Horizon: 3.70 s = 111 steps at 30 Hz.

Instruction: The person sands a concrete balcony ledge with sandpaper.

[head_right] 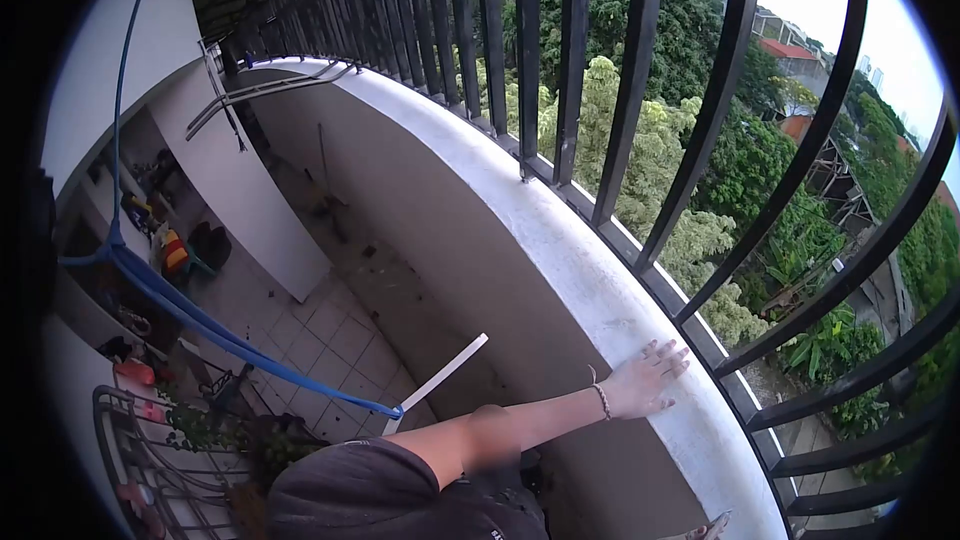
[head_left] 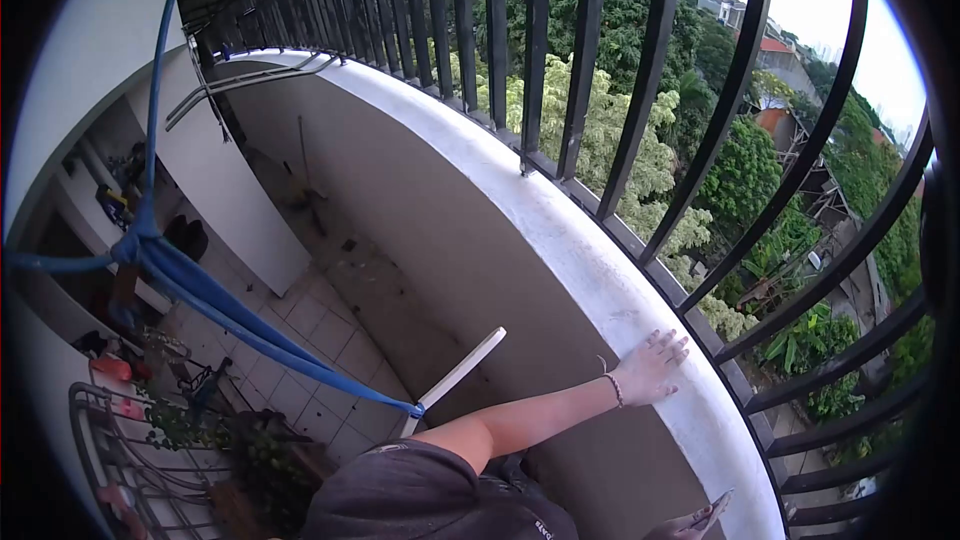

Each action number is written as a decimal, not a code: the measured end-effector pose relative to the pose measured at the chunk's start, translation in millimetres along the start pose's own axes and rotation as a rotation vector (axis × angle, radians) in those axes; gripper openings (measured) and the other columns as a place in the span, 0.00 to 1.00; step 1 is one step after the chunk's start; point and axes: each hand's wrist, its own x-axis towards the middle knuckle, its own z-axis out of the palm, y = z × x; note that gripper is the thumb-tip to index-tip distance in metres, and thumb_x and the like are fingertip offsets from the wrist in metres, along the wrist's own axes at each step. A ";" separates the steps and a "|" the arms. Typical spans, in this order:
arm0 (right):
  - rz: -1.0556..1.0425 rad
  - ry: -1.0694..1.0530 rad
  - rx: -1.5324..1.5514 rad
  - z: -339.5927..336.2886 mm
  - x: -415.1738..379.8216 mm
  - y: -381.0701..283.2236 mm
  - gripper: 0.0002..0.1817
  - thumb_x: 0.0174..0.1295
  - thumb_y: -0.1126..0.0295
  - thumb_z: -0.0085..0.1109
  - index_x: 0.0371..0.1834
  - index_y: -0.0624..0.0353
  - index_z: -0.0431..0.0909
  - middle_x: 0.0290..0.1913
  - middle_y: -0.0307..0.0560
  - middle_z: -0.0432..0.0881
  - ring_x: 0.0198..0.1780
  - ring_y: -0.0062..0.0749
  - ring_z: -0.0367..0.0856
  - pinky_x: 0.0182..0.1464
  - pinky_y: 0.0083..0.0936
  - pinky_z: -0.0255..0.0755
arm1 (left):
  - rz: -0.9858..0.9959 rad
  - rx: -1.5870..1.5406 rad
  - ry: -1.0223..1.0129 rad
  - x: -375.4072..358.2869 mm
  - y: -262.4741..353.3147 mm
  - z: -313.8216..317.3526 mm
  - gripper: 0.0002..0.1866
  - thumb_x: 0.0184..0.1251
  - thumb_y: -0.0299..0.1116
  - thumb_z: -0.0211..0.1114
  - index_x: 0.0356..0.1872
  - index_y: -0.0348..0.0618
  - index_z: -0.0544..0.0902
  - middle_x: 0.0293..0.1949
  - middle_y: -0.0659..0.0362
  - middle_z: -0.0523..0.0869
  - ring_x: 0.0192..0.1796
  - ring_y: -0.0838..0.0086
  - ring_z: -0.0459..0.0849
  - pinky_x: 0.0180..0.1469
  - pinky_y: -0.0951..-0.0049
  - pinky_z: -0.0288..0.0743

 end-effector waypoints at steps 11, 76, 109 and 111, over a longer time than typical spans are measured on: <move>-0.254 -0.614 0.131 110.3 24.0 -40.2 0.23 0.73 0.82 0.43 0.70 0.67 0.76 0.70 0.59 0.79 0.77 0.56 0.69 0.79 0.52 0.59 | -0.261 0.086 0.219 -33.9 -103.8 -13.1 0.41 0.76 0.58 0.53 0.81 0.42 0.59 0.83 0.49 0.55 0.85 0.50 0.48 0.83 0.45 0.46; -0.509 -0.816 0.134 250.2 19.6 -54.2 0.16 0.69 0.65 0.56 0.52 0.62 0.86 0.56 0.54 0.88 0.56 0.50 0.85 0.58 0.46 0.72 | -0.342 -0.162 0.387 -91.2 -85.6 7.4 0.32 0.75 0.36 0.58 0.79 0.52 0.65 0.83 0.61 0.59 0.85 0.58 0.50 0.83 0.51 0.54; -0.519 -0.806 0.039 227.1 21.1 -83.1 0.16 0.71 0.68 0.55 0.57 0.59 0.85 0.64 0.50 0.85 0.69 0.48 0.78 0.69 0.47 0.64 | -0.629 0.144 0.167 -36.3 -137.3 -32.3 0.40 0.77 0.62 0.47 0.83 0.54 0.58 0.85 0.55 0.53 0.86 0.53 0.47 0.85 0.53 0.42; -0.531 -0.787 0.042 226.9 21.9 -84.1 0.16 0.71 0.68 0.55 0.56 0.59 0.85 0.62 0.51 0.86 0.68 0.48 0.79 0.67 0.45 0.66 | -0.657 0.143 0.172 -33.2 -143.3 -35.4 0.40 0.77 0.63 0.47 0.83 0.54 0.58 0.85 0.54 0.53 0.86 0.53 0.46 0.85 0.53 0.41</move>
